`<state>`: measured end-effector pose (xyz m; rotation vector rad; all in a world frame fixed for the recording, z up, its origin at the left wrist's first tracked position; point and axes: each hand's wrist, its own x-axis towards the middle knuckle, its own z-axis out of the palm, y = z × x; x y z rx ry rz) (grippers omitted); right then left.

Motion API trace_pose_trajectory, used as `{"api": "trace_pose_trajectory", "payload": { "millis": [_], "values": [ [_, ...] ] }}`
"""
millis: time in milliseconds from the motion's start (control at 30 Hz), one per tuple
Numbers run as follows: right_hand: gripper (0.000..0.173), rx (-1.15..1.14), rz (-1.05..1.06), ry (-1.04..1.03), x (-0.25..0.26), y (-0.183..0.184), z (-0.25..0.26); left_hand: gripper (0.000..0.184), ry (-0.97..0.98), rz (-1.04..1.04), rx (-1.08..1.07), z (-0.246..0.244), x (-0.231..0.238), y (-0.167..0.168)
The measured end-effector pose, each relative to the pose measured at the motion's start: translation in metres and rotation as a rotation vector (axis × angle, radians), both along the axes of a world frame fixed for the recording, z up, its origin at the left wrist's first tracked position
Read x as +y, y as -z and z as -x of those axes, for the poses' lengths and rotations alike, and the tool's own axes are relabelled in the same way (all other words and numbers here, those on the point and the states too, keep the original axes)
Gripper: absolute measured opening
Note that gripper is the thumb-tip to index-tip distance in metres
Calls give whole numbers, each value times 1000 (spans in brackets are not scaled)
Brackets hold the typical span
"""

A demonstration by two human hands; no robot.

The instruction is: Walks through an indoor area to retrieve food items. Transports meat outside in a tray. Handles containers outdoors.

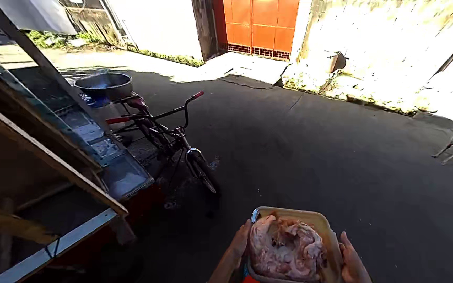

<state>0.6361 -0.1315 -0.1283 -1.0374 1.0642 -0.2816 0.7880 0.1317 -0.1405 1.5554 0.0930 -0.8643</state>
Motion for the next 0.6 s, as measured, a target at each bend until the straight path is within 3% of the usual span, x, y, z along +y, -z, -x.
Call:
{"api": "trace_pose_trajectory", "payload": {
  "millis": [200, 433, 600],
  "values": [
    [60, -65, 16, -187, -78, 8, -229, 64, -59, 10, -42, -206, -56, 9],
    [59, -117, 55, -316, -157, 3, -478, 63, -187, 73, -22, -436, -123, 4],
    [60, -69, 31, -442, -210, 24, -669, 60, -283, 48, -20, -590, -164, 34]
  ]
}}
